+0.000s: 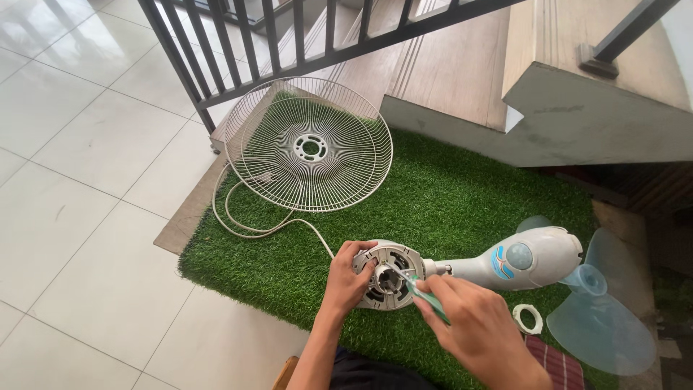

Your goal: The person disassembles a white pedestal fan on a green mat, using a green screwdriver to remove screws from the motor housing and base. They separate the motor casing, remove the fan blade, and place components on the mat.

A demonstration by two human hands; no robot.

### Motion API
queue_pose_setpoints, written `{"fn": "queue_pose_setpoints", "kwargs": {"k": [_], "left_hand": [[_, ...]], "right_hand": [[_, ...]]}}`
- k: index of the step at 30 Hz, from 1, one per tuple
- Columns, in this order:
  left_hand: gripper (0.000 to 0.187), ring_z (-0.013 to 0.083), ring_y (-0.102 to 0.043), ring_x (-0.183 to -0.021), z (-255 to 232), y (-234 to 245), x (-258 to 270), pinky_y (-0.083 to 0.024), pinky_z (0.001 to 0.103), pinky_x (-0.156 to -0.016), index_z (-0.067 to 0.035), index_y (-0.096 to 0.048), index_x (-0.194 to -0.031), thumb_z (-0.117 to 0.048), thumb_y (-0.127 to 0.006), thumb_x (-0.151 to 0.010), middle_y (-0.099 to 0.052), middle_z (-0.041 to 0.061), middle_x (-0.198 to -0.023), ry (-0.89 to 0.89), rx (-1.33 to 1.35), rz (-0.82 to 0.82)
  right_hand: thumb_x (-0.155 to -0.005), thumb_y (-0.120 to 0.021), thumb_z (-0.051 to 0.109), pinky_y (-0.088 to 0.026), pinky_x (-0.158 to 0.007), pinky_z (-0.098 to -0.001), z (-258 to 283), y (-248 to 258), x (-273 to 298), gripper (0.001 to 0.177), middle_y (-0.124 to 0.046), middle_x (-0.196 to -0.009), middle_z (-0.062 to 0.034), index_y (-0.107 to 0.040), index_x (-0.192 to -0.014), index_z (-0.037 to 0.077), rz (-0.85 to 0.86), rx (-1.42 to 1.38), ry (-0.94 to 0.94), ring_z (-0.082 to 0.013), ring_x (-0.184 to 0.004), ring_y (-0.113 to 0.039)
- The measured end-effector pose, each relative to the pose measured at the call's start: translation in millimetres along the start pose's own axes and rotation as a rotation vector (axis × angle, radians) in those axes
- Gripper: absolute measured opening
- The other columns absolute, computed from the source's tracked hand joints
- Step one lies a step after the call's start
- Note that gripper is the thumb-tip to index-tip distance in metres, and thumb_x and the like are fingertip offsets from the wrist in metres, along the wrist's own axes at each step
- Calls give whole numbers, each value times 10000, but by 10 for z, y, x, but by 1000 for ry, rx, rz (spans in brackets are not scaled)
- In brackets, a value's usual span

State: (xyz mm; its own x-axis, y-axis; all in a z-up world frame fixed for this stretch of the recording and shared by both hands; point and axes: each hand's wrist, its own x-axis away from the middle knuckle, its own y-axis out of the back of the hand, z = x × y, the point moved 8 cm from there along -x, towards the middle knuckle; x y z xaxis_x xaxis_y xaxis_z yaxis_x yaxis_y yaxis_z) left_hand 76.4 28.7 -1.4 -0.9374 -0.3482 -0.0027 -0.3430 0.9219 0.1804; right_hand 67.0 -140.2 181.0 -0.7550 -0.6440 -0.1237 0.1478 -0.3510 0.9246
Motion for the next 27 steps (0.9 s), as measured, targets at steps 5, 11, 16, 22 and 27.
{"fn": "queue_pose_setpoints", "kwargs": {"k": [5,11,16,22,27], "left_hand": [[300,227,-722,-952,-12,5,-20,-595,363,-823,-56,-733,-1153,-95,-721,-856,-678,94,-1103,-56,-5,-16],[303,235,-713,-988,-37,14,-2,-581,376,-853,-62,-733,-1157,-93,-737,-856,-679,98,-1103,-83,-10,-23],[306,227,-717,-967,-1,1,-6,-599,368,-832,-84,-730,-1164,-92,-717,-858,-668,83,-1126,-4,-16,-3],[298,225,-721,-963,2,-11,-28,-609,363,-835,-80,-722,-1163,-95,-707,-866,-666,80,-1129,20,4,12],[309,239,-710,-982,-17,7,-8,-582,376,-855,-63,-724,-1165,-73,-724,-856,-669,97,-1116,-46,-17,-10]], "right_hand": [[-798,-742,257,-545,-633,-447,55,98,-13,241,-716,-833,-127,-713,-979,100,-15,-85,94,-332,-726,-708],[-883,-783,382,-533,-625,-473,-177,-57,-34,315,-726,-678,-138,-698,-1057,133,94,-54,-306,-333,-636,-717],[-857,-715,275,-554,-622,-444,-52,-53,-29,248,-749,-767,-117,-692,-1049,119,72,-103,-113,-292,-663,-743],[-808,-731,283,-532,-649,-462,35,121,-63,278,-717,-843,-153,-697,-1013,98,4,-19,65,-339,-749,-705],[-953,-630,432,-536,-711,-429,-308,-144,13,303,-748,-713,-126,-709,-1131,200,278,101,-431,-289,-739,-744]]}}
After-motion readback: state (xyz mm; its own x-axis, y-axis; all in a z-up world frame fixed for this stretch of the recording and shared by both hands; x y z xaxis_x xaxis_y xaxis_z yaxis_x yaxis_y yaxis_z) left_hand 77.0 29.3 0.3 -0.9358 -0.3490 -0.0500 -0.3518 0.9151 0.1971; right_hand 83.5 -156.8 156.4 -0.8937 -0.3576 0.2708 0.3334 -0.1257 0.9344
